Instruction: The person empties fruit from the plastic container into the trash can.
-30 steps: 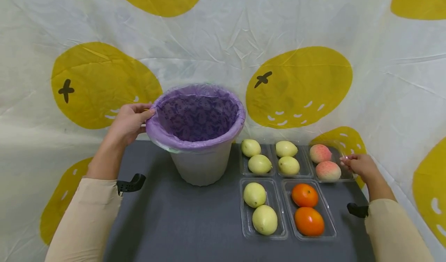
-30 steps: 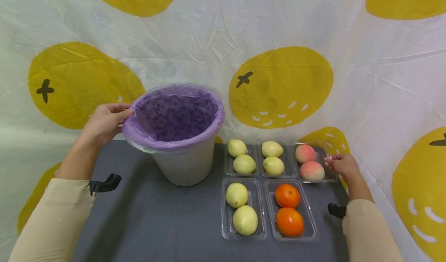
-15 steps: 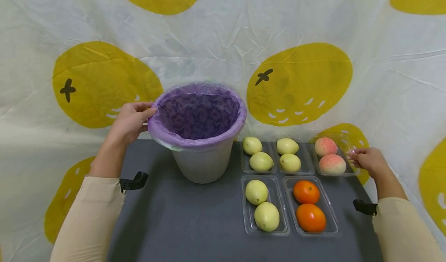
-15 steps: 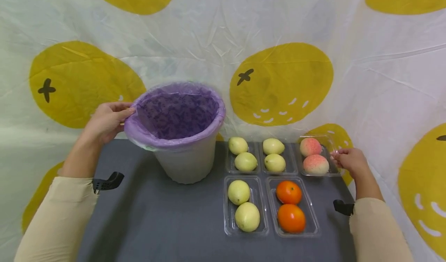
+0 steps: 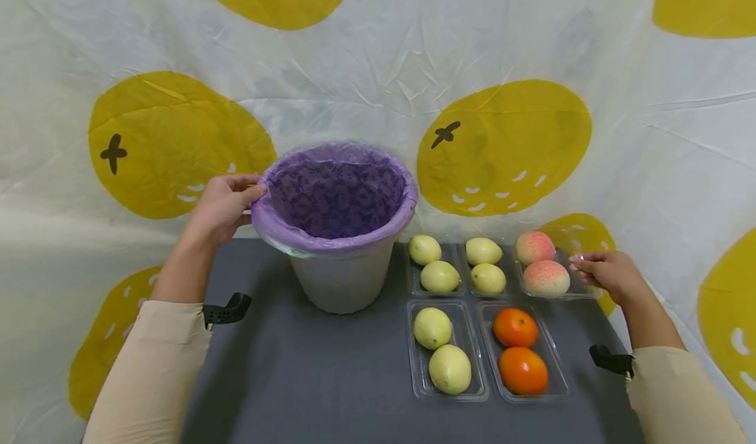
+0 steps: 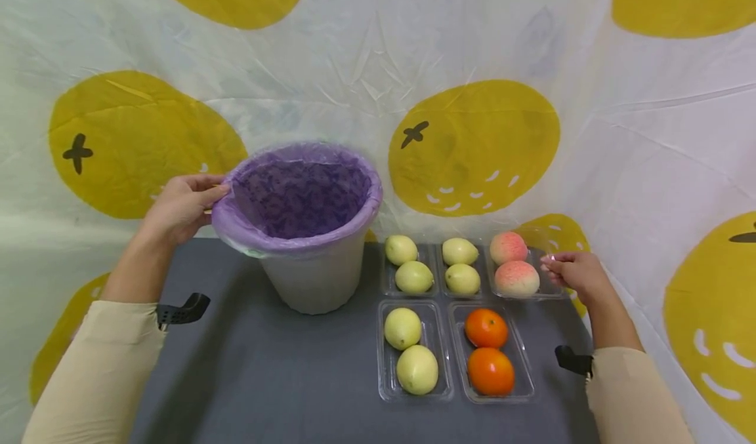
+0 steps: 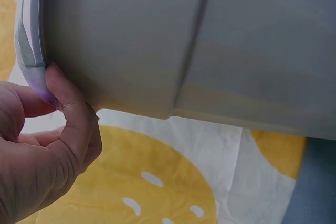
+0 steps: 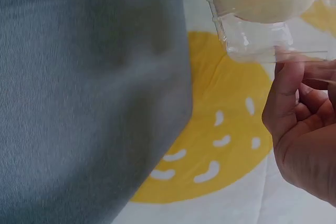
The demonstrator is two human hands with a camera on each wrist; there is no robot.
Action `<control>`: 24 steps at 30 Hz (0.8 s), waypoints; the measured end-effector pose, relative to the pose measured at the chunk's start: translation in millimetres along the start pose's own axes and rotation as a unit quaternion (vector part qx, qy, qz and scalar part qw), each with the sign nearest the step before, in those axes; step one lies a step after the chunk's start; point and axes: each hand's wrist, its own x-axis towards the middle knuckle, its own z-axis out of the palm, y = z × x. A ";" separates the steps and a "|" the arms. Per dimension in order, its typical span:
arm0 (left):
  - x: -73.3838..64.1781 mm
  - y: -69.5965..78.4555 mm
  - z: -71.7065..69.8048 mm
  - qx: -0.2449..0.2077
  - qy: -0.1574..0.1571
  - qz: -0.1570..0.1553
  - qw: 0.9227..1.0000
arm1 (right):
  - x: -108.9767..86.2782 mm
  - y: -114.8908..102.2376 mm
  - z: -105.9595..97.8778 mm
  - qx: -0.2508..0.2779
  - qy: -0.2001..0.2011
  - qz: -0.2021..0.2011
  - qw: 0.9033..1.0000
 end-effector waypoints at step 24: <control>-1.3 -0.6 -2.5 -0.009 -0.013 0.003 1.000 | -14.4 -56.9 41.5 -0.002 -0.026 -0.055 0.998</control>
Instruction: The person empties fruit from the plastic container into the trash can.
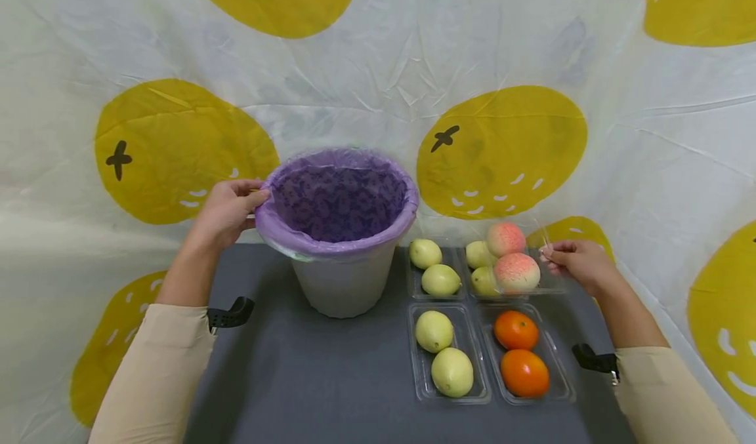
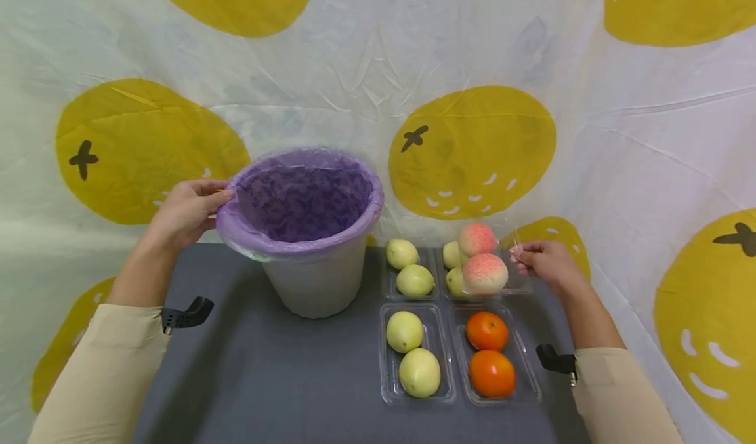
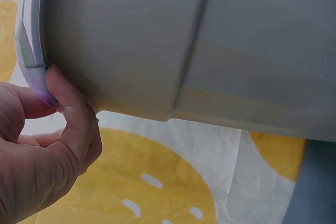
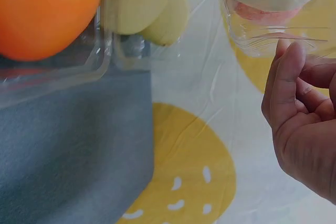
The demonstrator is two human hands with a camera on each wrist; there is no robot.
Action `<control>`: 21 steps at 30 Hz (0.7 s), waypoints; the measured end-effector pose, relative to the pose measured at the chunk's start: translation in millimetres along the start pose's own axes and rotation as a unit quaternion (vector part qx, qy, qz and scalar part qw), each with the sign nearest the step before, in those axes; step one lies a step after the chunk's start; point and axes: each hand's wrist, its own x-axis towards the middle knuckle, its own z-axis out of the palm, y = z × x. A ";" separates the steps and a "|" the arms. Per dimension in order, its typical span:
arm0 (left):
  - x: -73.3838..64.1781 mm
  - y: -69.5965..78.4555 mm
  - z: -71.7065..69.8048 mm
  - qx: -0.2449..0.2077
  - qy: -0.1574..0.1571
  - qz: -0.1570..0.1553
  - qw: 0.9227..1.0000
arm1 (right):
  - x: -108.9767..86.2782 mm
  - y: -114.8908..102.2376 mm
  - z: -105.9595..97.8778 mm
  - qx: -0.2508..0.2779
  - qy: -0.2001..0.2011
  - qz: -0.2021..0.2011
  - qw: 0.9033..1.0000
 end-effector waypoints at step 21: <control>4.1 3.8 5.4 0.010 0.010 -0.009 1.000 | 10.1 -66.9 13.8 0.005 -0.014 -0.045 0.999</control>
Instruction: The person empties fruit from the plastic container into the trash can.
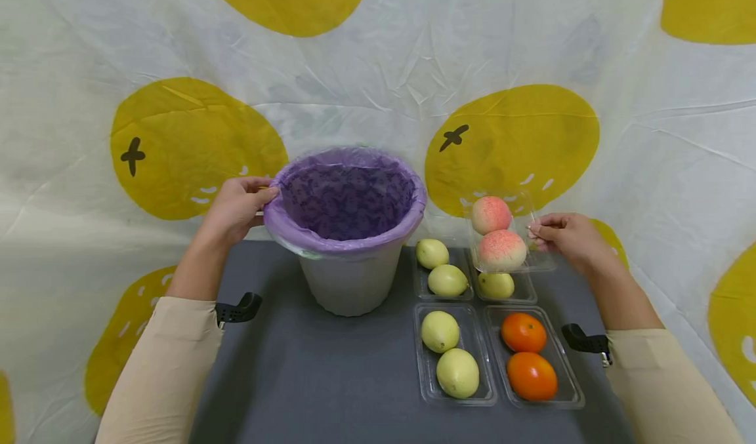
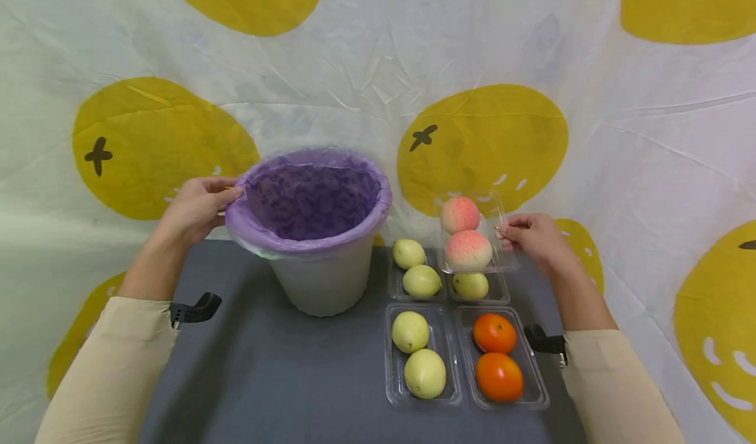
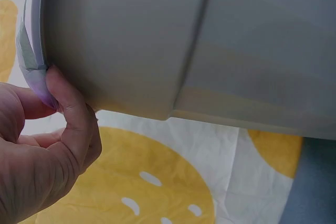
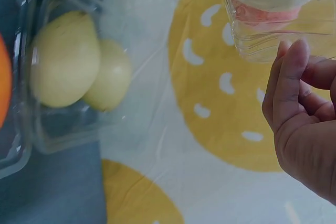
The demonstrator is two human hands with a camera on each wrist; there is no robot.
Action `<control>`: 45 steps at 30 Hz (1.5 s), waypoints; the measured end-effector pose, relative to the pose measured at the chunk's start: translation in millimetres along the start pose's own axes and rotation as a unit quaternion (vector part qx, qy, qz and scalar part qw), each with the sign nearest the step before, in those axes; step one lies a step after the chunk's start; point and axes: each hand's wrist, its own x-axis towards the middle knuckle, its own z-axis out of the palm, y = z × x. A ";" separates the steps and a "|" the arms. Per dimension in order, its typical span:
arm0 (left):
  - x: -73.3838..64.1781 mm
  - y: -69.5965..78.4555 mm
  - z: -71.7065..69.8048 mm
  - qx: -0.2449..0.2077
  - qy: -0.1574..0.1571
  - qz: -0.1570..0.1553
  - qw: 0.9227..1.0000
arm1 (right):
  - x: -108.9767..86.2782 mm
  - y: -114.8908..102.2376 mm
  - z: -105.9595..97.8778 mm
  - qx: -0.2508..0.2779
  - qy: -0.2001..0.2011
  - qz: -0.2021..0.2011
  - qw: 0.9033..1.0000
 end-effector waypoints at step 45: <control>2.2 0.3 0.6 -0.004 -0.002 0.002 1.000 | 38.9 -165.0 17.7 0.082 -0.002 -0.003 0.997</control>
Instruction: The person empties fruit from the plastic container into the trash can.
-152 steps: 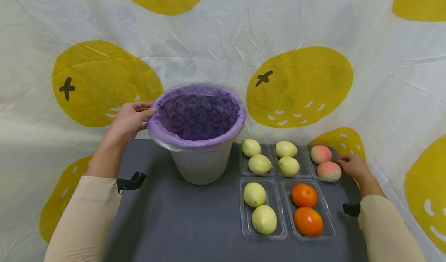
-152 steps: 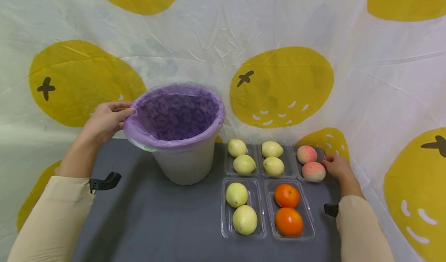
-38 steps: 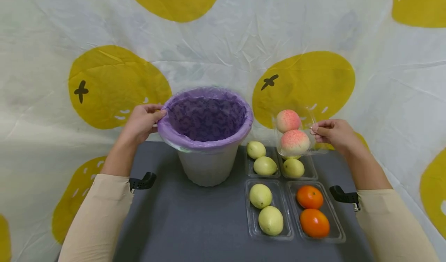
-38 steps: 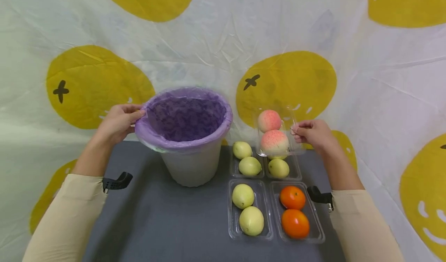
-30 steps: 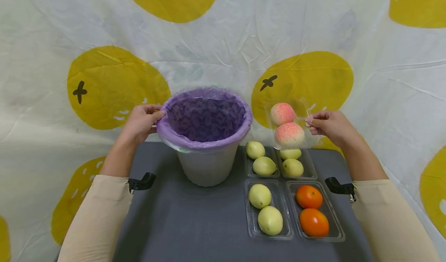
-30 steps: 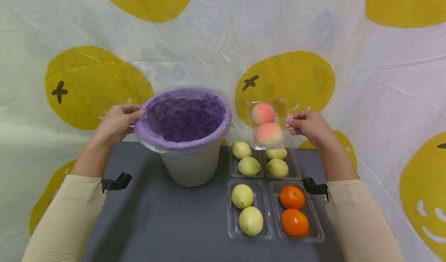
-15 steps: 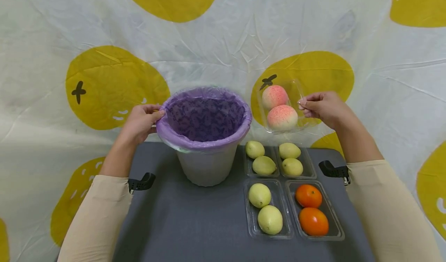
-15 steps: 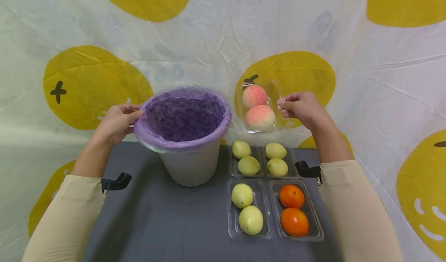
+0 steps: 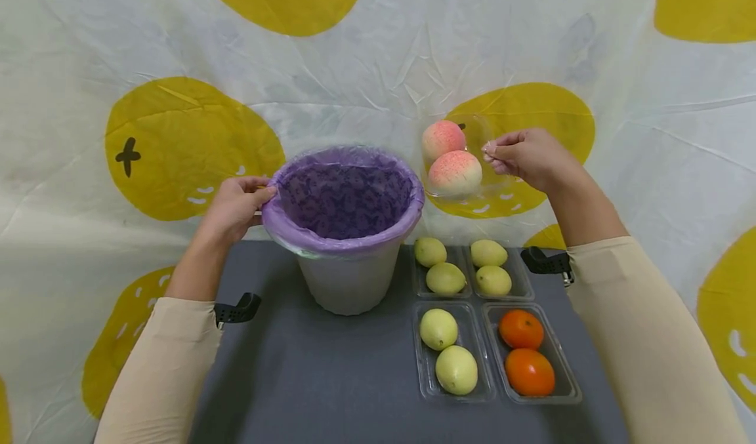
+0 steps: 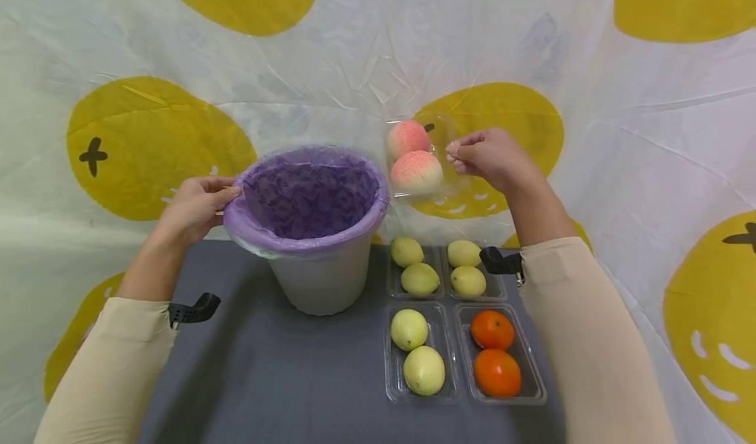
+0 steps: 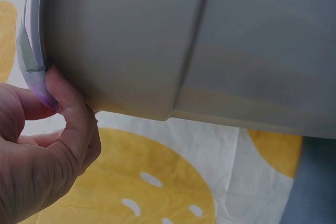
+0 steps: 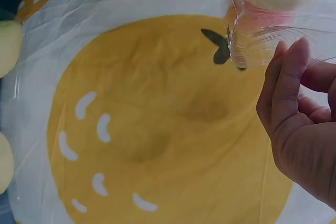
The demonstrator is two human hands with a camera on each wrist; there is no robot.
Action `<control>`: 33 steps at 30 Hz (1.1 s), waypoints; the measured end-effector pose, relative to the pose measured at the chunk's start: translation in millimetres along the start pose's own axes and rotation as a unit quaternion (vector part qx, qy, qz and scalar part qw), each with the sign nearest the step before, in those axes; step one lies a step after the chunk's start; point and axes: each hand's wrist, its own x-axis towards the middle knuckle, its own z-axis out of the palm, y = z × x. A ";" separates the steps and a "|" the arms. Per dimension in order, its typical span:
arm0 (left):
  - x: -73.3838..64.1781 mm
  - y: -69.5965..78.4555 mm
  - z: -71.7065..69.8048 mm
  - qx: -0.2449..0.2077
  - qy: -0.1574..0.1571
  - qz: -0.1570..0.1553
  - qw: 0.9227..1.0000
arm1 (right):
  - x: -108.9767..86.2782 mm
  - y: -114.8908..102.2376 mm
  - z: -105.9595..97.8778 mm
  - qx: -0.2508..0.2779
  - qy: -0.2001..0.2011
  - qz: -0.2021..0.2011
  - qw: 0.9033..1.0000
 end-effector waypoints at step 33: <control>-7.3 -5.2 -6.0 0.006 -0.001 0.005 1.000 | 27.7 -54.8 71.5 0.037 0.016 -0.012 0.999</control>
